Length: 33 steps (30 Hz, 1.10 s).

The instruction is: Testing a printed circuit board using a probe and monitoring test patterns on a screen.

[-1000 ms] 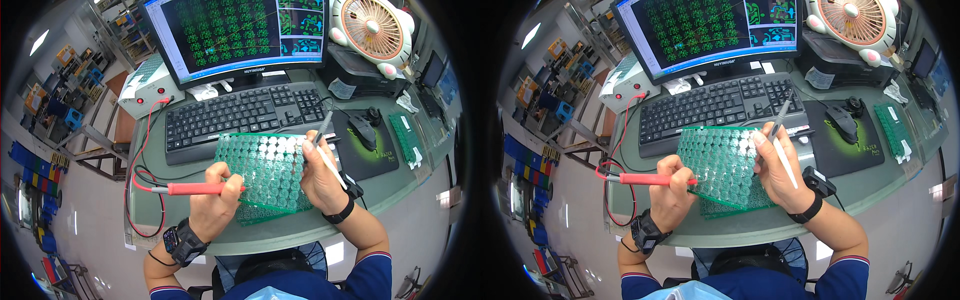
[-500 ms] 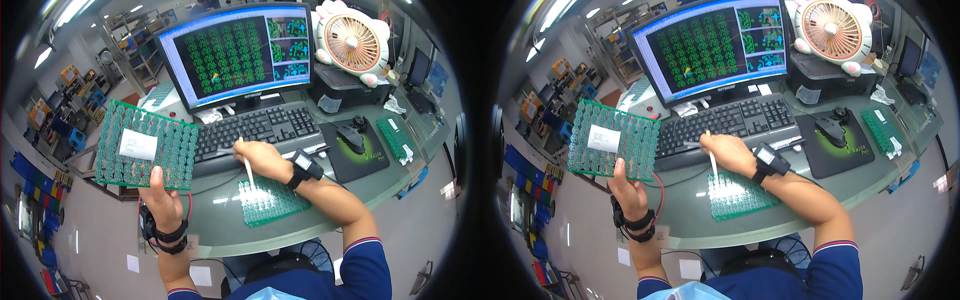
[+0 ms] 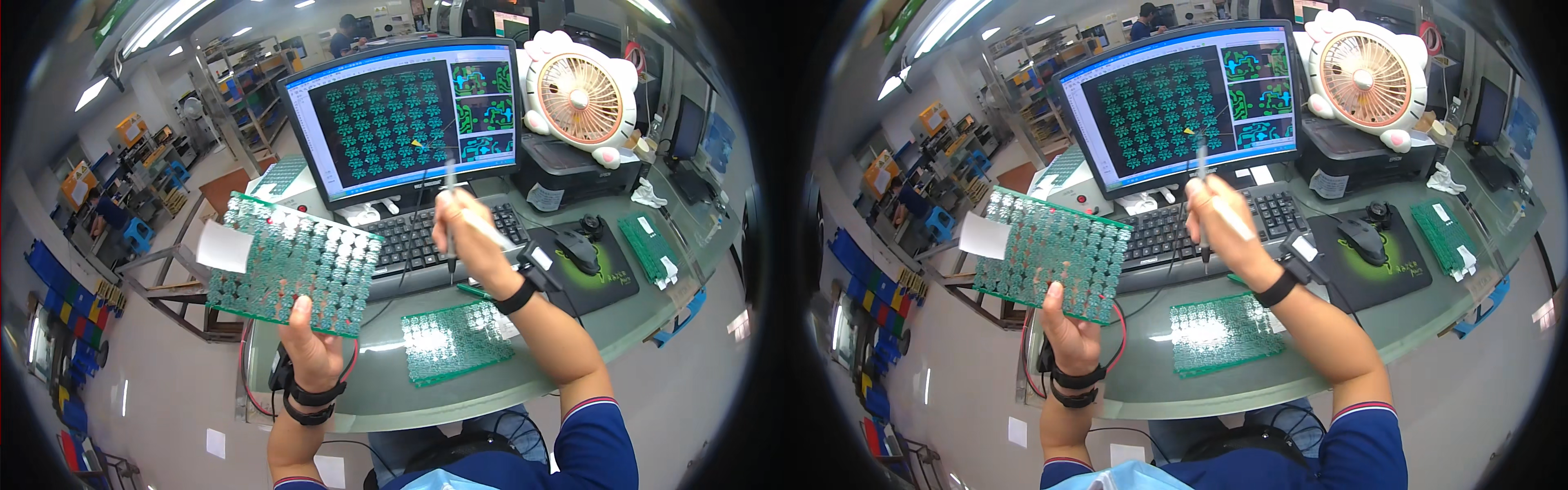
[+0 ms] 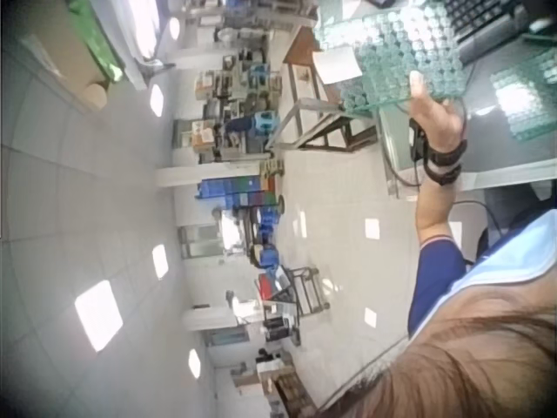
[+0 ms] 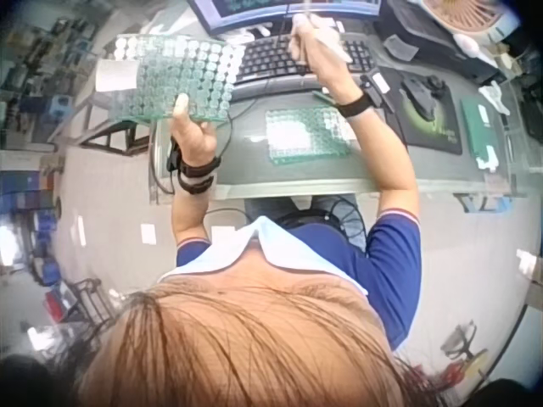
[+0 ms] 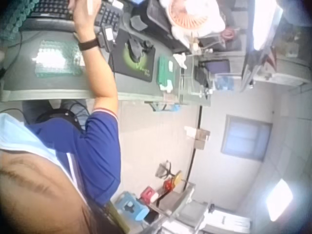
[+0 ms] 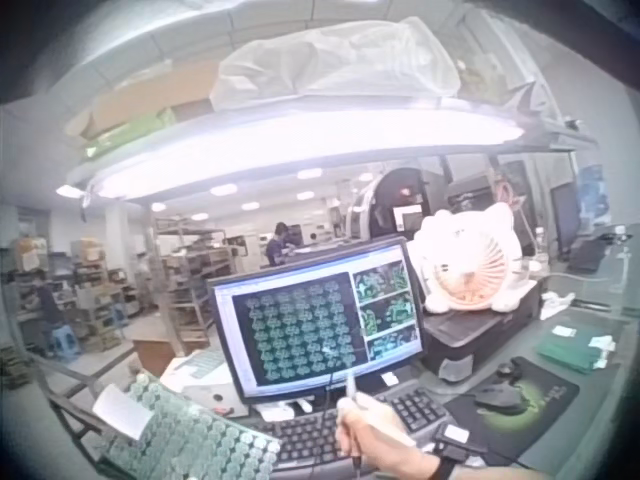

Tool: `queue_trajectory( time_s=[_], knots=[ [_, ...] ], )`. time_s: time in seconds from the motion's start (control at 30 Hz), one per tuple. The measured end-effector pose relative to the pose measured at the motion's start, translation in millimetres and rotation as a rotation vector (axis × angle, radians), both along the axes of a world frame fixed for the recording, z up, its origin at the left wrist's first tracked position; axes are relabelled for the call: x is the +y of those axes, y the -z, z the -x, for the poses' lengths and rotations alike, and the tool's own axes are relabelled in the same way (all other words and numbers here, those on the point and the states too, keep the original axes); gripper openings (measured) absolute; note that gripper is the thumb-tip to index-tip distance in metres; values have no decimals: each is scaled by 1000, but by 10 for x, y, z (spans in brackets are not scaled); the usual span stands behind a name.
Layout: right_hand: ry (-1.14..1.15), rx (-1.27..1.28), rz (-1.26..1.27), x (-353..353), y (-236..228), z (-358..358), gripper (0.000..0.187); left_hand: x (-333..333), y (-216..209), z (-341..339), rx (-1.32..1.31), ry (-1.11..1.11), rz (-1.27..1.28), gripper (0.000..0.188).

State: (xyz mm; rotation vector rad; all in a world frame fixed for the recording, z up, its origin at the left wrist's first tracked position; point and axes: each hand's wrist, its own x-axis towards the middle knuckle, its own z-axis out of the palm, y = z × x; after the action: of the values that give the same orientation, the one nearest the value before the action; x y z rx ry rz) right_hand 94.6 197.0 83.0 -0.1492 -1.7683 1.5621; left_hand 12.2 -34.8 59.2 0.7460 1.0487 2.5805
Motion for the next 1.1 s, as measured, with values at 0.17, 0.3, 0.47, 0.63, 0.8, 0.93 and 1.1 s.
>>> queue_trajectory(
  time_s=[0.17, 0.3, 0.47, 0.63, 0.8, 0.93, 1.1],
  knots=[
    [-474, 246, 404, -276, -365, -160, 34, 47, 18, -100, 30, -22, 51, 46],
    [-564, 282, 169, -553, -294, -131, 24, 101, 7, -134, 116, 60, 69, 45],
    [-605, 344, 119, -680, -114, -55, 21, 57, -18, -132, 155, 113, 85, 45],
    [-485, 360, -19, -787, -28, -35, 25, 76, -53, -228, 108, 117, 75, 38],
    [-380, 337, -158, -786, 4, -49, 23, 81, -3, -246, 56, 73, 111, 34],
    [-389, 317, -171, -826, -16, -53, 25, 69, 83, -216, 55, 74, 93, 35],
    [-394, 226, -289, -782, -72, -117, 28, 65, 106, -193, 49, 116, 80, 34]
  ],
)
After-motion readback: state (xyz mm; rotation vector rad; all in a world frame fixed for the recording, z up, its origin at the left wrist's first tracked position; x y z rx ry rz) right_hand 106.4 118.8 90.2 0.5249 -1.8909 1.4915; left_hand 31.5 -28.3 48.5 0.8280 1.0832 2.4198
